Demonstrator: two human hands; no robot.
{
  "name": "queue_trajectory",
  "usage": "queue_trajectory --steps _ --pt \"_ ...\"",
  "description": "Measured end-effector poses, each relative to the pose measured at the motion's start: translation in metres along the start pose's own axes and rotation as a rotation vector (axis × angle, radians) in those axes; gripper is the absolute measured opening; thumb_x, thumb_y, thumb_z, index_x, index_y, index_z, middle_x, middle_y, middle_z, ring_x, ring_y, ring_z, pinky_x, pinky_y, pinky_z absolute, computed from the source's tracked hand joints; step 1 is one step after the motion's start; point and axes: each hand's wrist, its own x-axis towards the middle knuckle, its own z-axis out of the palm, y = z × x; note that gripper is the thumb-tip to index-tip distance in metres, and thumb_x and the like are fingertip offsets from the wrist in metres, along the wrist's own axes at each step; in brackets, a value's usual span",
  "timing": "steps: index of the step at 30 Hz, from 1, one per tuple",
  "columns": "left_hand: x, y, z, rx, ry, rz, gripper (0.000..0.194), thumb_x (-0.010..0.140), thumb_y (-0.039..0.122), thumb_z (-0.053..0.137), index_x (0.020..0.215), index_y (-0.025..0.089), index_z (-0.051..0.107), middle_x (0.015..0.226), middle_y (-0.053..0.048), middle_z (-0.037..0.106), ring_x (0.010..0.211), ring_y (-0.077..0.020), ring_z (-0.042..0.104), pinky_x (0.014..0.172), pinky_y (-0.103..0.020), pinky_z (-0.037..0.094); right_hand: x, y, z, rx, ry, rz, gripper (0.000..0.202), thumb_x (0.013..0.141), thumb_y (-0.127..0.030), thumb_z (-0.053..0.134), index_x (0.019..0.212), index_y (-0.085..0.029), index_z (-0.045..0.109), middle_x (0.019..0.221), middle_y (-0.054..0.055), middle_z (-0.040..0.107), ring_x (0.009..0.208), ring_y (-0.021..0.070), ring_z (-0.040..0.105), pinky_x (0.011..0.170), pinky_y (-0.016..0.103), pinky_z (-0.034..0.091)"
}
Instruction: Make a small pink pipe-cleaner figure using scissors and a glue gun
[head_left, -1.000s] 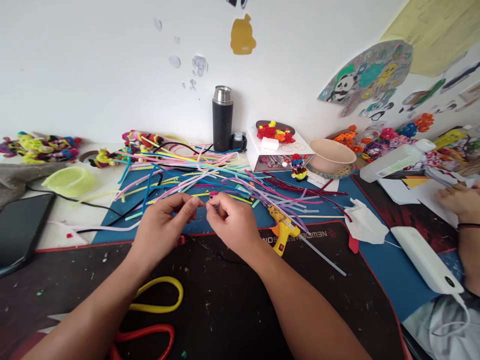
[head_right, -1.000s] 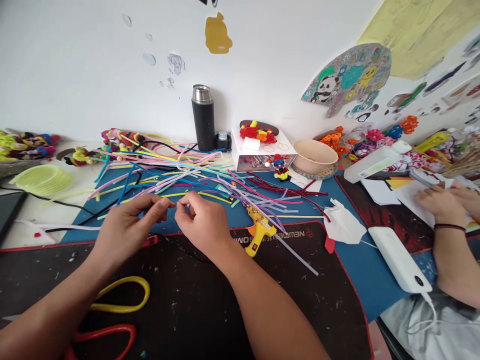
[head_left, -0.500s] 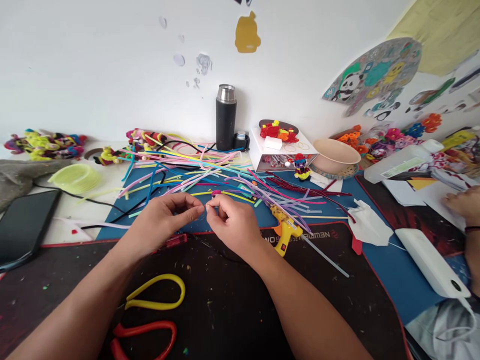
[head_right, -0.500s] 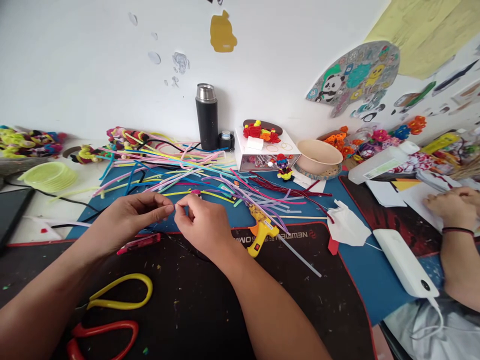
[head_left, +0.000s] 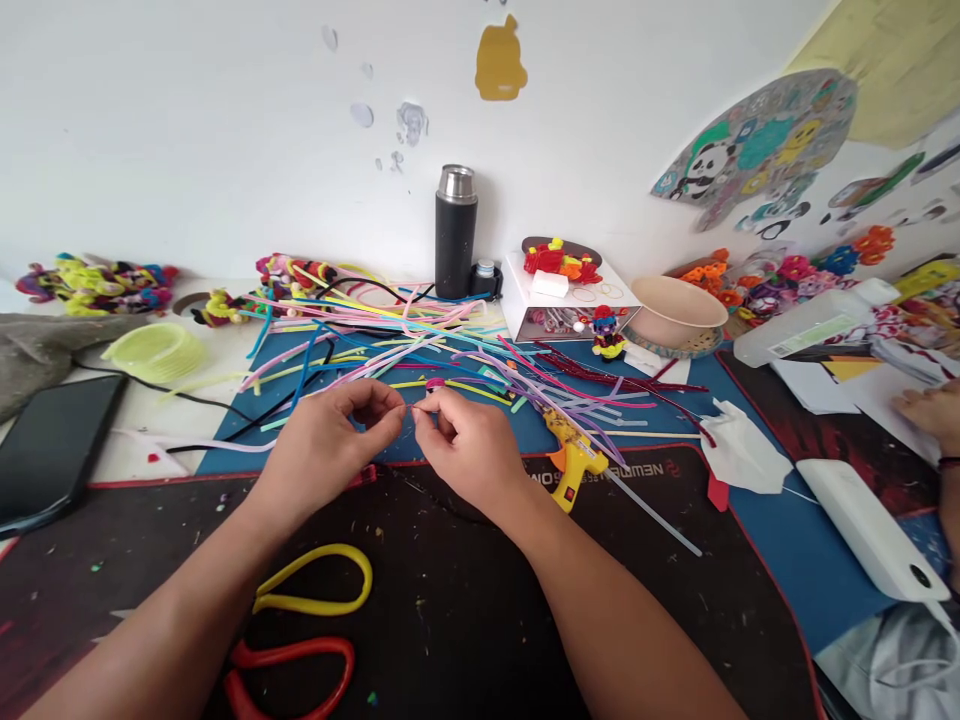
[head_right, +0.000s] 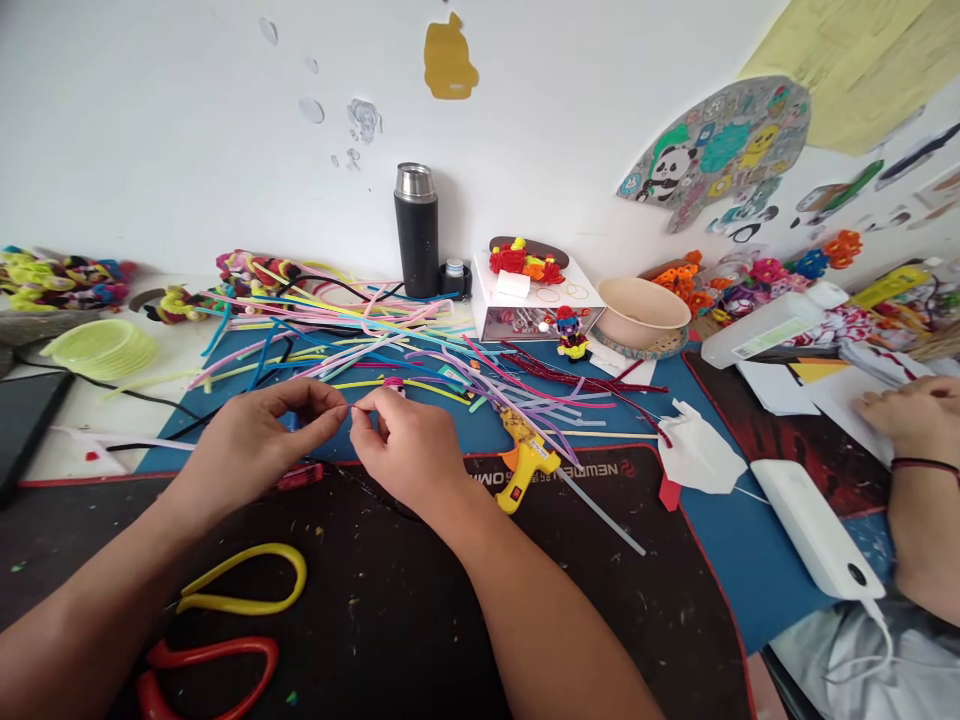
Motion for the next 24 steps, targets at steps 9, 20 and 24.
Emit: queue_trajectory --steps 9,20,24 --pt "-0.001 0.0 0.005 -0.004 0.024 -0.009 0.029 0.083 0.051 0.066 0.083 0.023 0.073 0.077 -0.001 0.073 0.071 -0.0201 0.064 0.069 -0.03 0.05 0.001 -0.001 0.0 0.055 0.015 0.02 0.019 0.101 -0.031 0.061 0.088 -0.022 0.072 0.061 -0.006 0.056 0.054 0.0124 0.049 0.06 0.026 0.037" --pt "0.008 -0.015 -0.007 -0.212 -0.162 -0.081 0.042 0.088 0.064 0.074 0.079 0.023 0.078 0.08 -0.003 0.076 0.078 -0.0214 0.067 0.076 -0.031 0.052 0.001 -0.004 -0.003 0.053 -0.002 0.047 0.02 0.102 -0.032 0.061 0.091 -0.022 0.075 0.061 -0.006 0.056 0.053 0.0126 0.047 0.06 0.026 0.036" --pt "0.011 -0.015 -0.011 -0.299 -0.218 -0.139 0.043 0.08 0.066 0.081 0.082 0.023 0.081 0.08 -0.004 0.076 0.074 -0.021 0.065 0.071 -0.031 0.053 0.001 -0.006 -0.003 0.048 -0.029 0.055 0.019 0.102 -0.03 0.062 0.092 -0.022 0.076 0.061 -0.006 0.056 0.054 0.0124 0.047 0.06 0.026 0.036"
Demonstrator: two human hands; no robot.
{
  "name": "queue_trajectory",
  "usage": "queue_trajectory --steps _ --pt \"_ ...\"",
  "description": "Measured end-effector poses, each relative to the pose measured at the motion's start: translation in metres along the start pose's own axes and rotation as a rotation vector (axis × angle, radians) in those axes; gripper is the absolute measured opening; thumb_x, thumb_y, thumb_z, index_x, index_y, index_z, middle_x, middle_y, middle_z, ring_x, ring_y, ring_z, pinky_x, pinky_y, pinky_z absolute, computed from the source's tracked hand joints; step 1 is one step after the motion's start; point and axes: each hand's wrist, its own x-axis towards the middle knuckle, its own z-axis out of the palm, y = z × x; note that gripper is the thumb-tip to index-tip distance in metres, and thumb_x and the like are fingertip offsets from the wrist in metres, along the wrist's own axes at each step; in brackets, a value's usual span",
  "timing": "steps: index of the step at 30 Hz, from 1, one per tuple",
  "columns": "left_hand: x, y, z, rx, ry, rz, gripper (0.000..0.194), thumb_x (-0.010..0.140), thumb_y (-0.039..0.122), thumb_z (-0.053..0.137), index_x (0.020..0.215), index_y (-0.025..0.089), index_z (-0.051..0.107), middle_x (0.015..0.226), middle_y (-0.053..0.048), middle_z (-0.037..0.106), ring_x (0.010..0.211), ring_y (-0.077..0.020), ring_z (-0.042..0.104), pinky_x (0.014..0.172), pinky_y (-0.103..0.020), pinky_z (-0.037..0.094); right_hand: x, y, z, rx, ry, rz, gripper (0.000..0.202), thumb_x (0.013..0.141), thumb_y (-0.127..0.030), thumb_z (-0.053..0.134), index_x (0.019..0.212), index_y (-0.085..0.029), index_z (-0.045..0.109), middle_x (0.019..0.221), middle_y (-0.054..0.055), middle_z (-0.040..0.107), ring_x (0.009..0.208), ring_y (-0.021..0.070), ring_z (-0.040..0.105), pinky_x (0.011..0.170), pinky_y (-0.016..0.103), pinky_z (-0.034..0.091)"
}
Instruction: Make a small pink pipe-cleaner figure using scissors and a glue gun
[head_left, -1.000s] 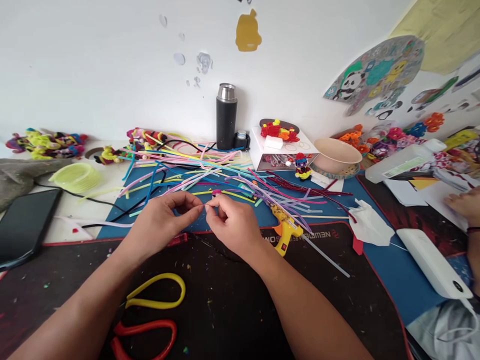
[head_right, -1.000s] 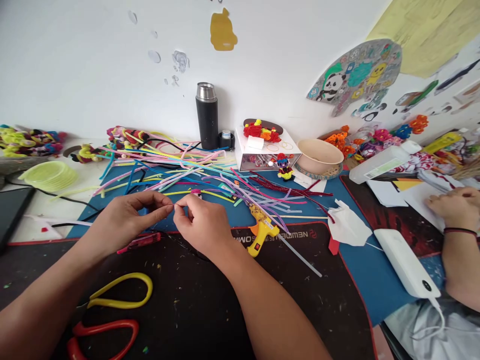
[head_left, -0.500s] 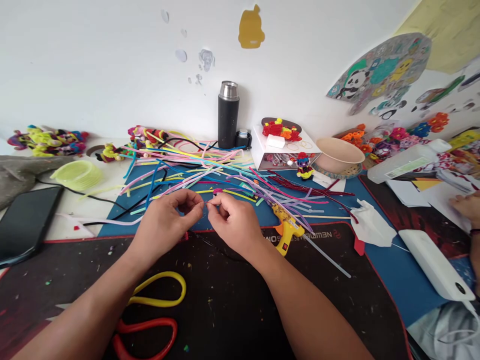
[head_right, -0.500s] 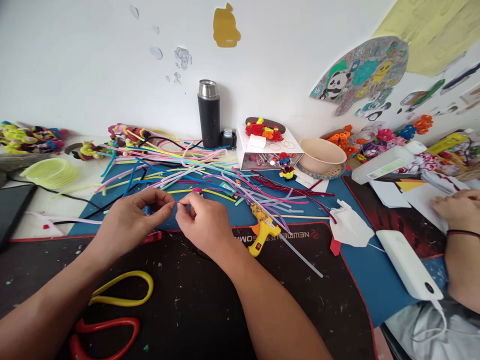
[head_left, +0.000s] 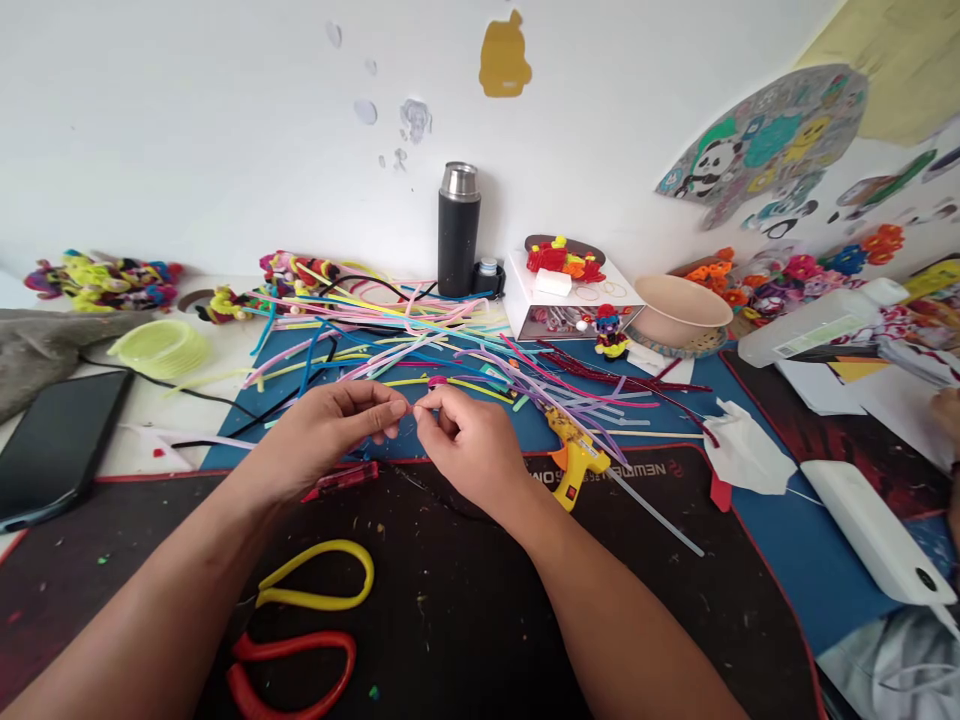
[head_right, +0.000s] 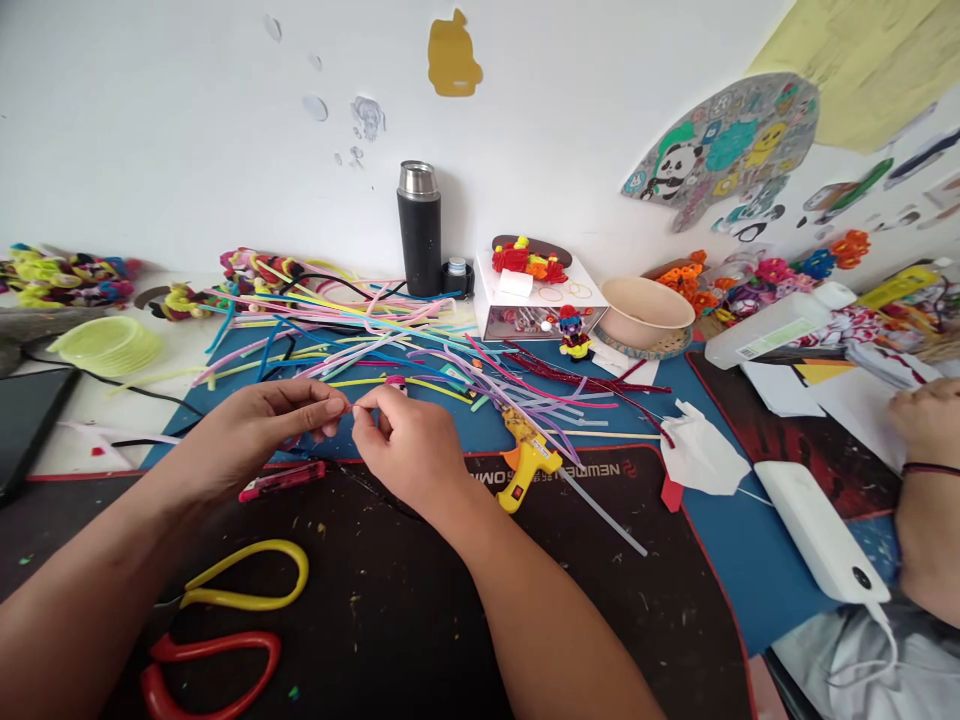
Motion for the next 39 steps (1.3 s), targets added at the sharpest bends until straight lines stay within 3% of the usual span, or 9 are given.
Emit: queue_trajectory --steps 5,14,20,39 --pt "0.0 0.007 0.002 -0.042 -0.054 -0.023 0.042 0.075 0.064 0.086 0.076 0.023 0.08 0.073 -0.003 0.073 0.068 -0.02 0.062 0.067 -0.031 0.053 -0.001 0.001 0.001 -0.043 -0.014 -0.003 0.017 0.102 -0.029 0.063 0.094 -0.023 0.077 0.062 -0.005 0.059 0.054 0.0123 0.05 0.06 0.026 0.037" --pt "0.0 0.005 0.002 -0.042 0.01 -0.028 0.04 0.072 0.062 0.086 0.072 0.022 0.078 0.069 -0.002 0.069 0.065 -0.0191 0.06 0.064 -0.03 0.052 0.0 -0.001 0.0 0.017 -0.021 -0.004 0.017 0.104 -0.03 0.064 0.098 -0.023 0.079 0.065 -0.004 0.063 0.057 0.0132 0.053 0.061 0.026 0.039" --pt "0.0 0.005 0.003 -0.09 -0.018 -0.047 0.034 0.073 0.056 0.084 0.069 0.023 0.077 0.067 -0.002 0.067 0.063 -0.0174 0.057 0.063 -0.029 0.05 -0.001 0.001 0.0 0.019 -0.043 -0.011 0.016 0.104 -0.03 0.067 0.11 -0.024 0.081 0.069 -0.004 0.065 0.06 0.0136 0.057 0.063 0.026 0.041" --pt "0.002 0.002 0.014 -0.303 -0.031 -0.2 0.032 0.063 0.051 0.085 0.058 0.024 0.069 0.058 0.0 0.057 0.057 -0.0167 0.048 0.055 -0.031 0.044 -0.002 0.006 0.005 -0.086 -0.016 -0.072 0.016 0.103 -0.025 0.063 0.102 -0.025 0.079 0.066 -0.004 0.066 0.057 0.0138 0.054 0.063 0.026 0.039"
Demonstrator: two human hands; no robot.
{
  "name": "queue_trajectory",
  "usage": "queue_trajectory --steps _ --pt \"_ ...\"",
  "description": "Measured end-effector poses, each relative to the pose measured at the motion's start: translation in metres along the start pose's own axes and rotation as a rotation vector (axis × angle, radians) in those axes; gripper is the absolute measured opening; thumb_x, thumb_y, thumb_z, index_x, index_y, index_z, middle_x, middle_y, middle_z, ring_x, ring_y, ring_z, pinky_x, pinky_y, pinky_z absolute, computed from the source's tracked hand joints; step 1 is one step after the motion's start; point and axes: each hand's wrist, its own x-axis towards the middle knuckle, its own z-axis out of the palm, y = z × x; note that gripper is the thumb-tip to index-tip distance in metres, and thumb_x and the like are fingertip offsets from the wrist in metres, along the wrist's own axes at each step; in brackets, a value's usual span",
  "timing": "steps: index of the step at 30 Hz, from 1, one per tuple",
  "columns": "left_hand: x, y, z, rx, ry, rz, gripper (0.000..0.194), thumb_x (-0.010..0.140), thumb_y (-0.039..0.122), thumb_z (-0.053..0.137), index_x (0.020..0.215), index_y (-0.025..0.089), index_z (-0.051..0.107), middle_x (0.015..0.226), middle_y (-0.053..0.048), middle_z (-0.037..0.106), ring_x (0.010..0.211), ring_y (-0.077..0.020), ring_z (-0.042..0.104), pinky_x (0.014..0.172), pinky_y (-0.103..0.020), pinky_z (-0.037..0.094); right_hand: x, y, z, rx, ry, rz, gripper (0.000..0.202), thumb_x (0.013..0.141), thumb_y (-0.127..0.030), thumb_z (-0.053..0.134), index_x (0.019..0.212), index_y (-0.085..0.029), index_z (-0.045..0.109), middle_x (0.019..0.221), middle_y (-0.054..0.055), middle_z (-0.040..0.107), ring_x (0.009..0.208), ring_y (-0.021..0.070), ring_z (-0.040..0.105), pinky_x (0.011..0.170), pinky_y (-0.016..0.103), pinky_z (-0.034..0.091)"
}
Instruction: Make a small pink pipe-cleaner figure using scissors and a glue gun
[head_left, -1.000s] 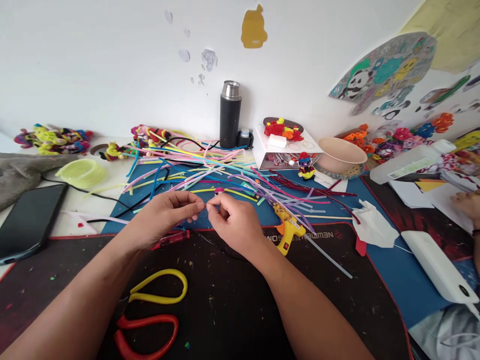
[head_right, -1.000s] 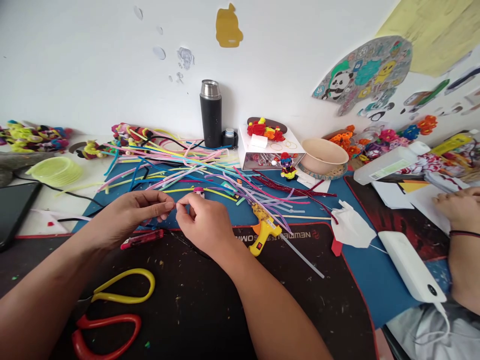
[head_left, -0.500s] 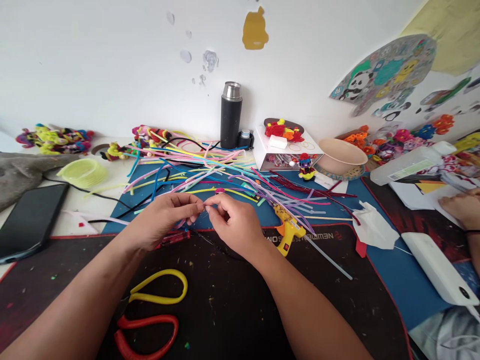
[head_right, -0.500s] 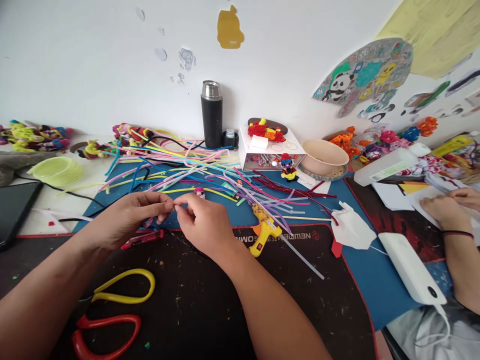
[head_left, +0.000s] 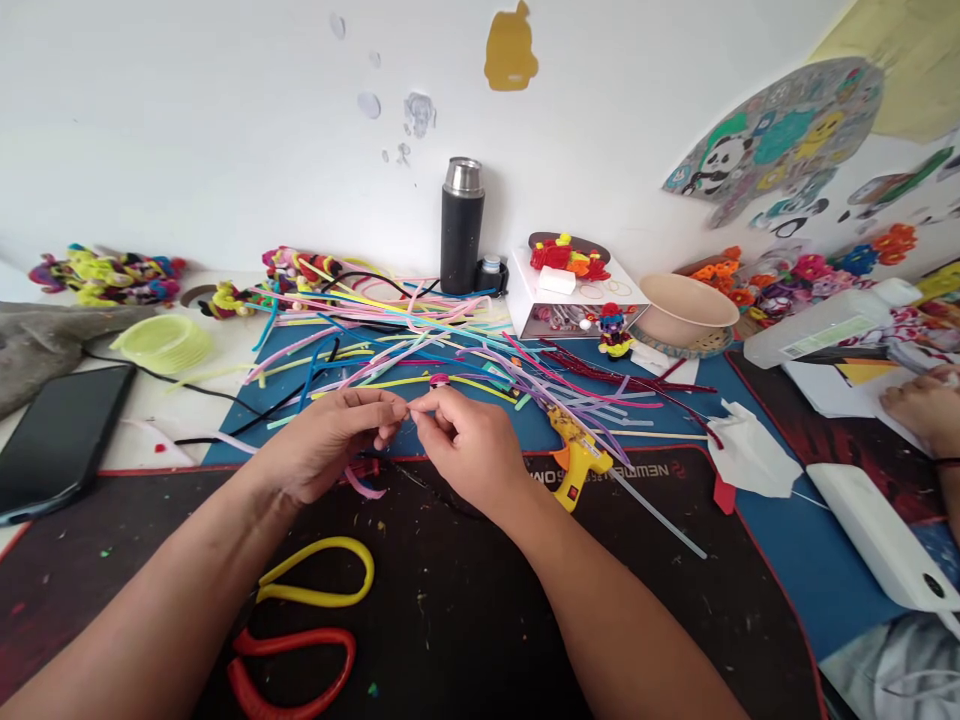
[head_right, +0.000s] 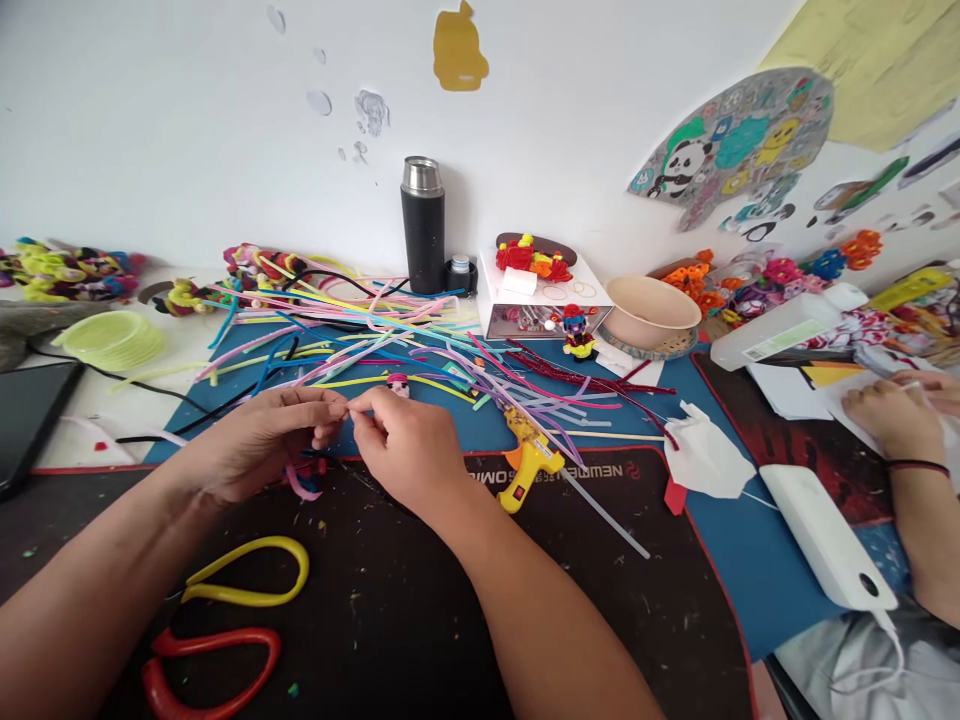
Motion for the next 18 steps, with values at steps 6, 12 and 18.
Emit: queue_trajectory --steps 6,12,18 --pt "0.0 0.0 0.0047 -0.151 -0.015 -0.037 0.033 0.063 0.046 0.087 0.061 0.023 0.064 0.061 0.002 0.051 0.059 -0.0147 0.044 0.056 -0.03 0.043 0.0003 -0.0001 0.0014 0.08 0.03 -0.012 0.019 0.105 -0.028 0.062 0.104 -0.023 0.08 0.066 -0.004 0.066 0.057 0.0131 0.055 0.063 0.025 0.041" --pt "-0.0002 -0.0007 0.0054 -0.13 -0.01 -0.027 0.034 0.064 0.048 0.086 0.061 0.023 0.064 0.061 0.001 0.05 0.06 -0.0153 0.043 0.053 -0.03 0.043 0.0004 -0.0016 0.0005 0.104 0.02 0.016 0.02 0.106 -0.029 0.06 0.106 -0.024 0.08 0.065 -0.004 0.063 0.057 0.0132 0.054 0.064 0.025 0.042" --pt "-0.0014 0.001 0.0021 -0.167 0.021 -0.017 0.031 0.065 0.046 0.086 0.063 0.023 0.066 0.063 0.001 0.051 0.06 -0.0152 0.045 0.055 -0.031 0.044 0.0002 -0.0075 -0.0036 0.09 -0.012 0.053 0.024 0.106 -0.031 0.06 0.119 -0.025 0.079 0.064 -0.005 0.059 0.056 0.014 0.053 0.059 0.026 0.039"
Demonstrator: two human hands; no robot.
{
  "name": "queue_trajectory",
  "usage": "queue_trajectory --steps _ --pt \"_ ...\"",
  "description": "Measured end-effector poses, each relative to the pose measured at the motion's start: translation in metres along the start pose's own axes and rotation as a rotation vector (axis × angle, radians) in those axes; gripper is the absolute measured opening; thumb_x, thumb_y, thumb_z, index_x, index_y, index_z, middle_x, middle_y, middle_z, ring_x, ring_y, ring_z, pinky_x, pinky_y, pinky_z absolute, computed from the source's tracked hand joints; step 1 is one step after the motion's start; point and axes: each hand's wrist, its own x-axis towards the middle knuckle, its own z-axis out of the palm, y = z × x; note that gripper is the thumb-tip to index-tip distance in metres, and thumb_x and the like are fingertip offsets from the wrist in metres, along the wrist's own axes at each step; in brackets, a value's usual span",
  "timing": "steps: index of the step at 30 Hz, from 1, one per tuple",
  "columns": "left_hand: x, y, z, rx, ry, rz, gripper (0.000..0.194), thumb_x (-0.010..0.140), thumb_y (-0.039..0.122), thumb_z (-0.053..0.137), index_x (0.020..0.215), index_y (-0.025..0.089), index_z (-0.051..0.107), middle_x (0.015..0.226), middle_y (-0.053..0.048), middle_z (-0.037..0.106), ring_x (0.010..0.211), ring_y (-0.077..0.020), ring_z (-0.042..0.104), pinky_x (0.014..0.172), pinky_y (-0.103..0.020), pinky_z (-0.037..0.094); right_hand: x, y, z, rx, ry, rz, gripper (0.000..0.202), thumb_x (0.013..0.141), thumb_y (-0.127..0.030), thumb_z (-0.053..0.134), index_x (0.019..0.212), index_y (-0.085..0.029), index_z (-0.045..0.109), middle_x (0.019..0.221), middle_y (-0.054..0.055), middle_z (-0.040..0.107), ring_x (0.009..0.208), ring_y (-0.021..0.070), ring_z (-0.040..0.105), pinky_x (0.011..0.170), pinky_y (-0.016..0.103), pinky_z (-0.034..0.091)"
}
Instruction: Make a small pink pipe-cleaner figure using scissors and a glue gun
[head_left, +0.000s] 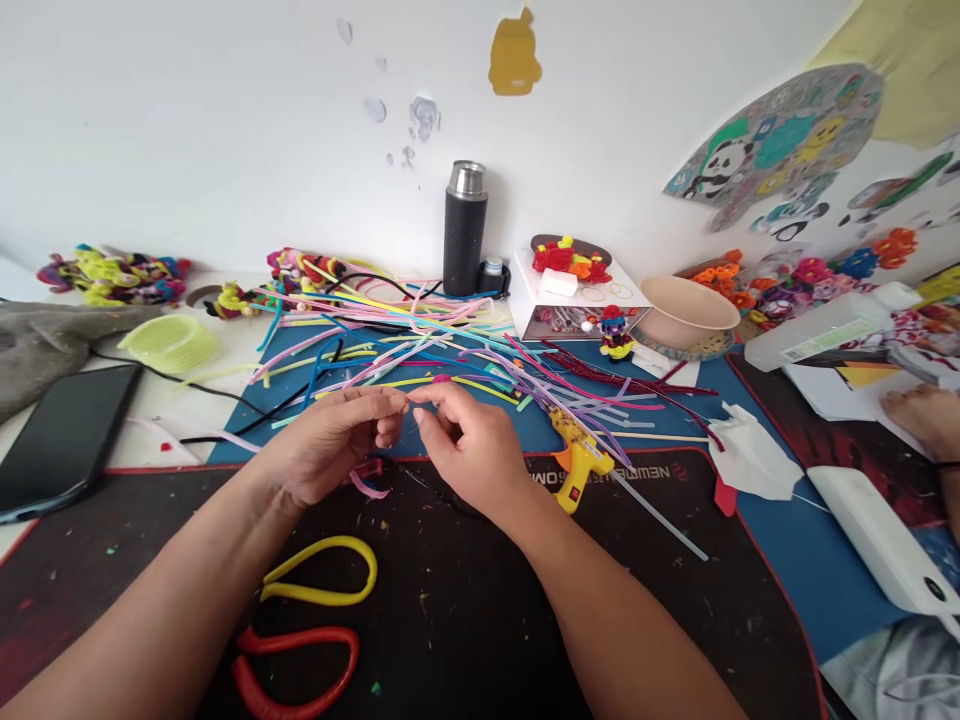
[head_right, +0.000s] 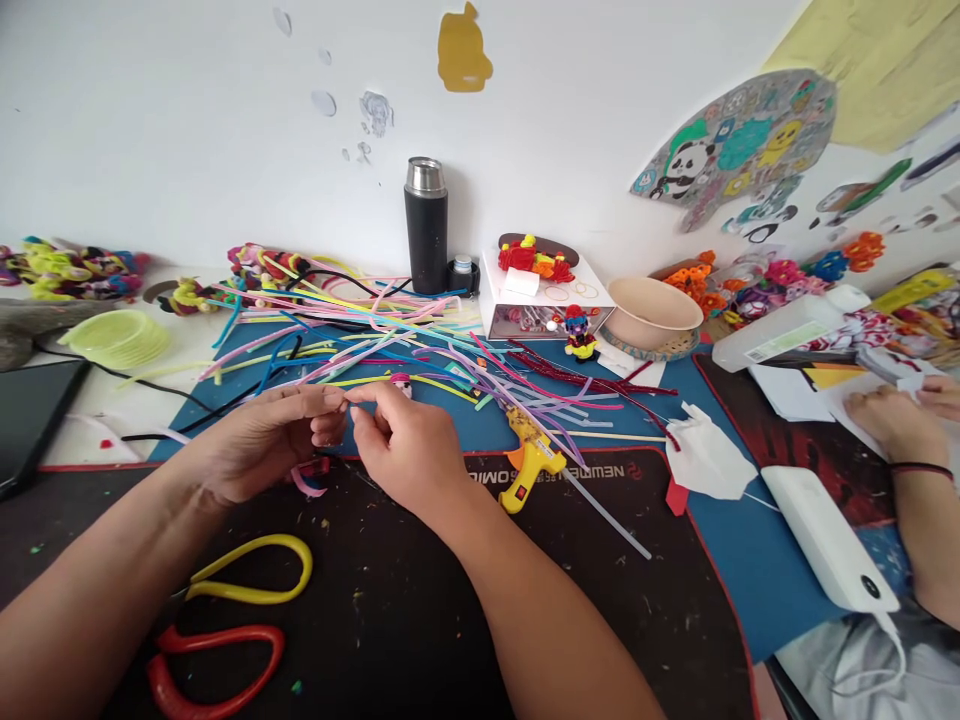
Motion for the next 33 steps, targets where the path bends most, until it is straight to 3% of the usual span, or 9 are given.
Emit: queue_trajectory --steps 21,33 --pt "0.0 -0.004 -0.002 -0.095 -0.089 -0.039 0.04 0.067 0.046 0.096 0.06 0.02 0.067 0.06 0.002 0.052 0.059 -0.0129 0.045 0.052 -0.024 0.043 -0.001 0.002 0.001 -0.046 0.036 -0.035 0.021 0.107 -0.029 0.059 0.113 -0.024 0.079 0.068 -0.003 0.065 0.058 0.0136 0.056 0.062 0.025 0.041" --pt "0.005 -0.014 0.0 -0.313 -0.096 -0.12 0.036 0.067 0.03 0.097 0.06 0.018 0.064 0.059 0.004 0.048 0.058 -0.0107 0.039 0.052 -0.021 0.047 -0.001 0.01 0.004 -0.074 0.104 -0.135 0.021 0.107 -0.026 0.06 0.105 -0.022 0.081 0.064 -0.003 0.065 0.055 0.0131 0.055 0.062 0.025 0.04"
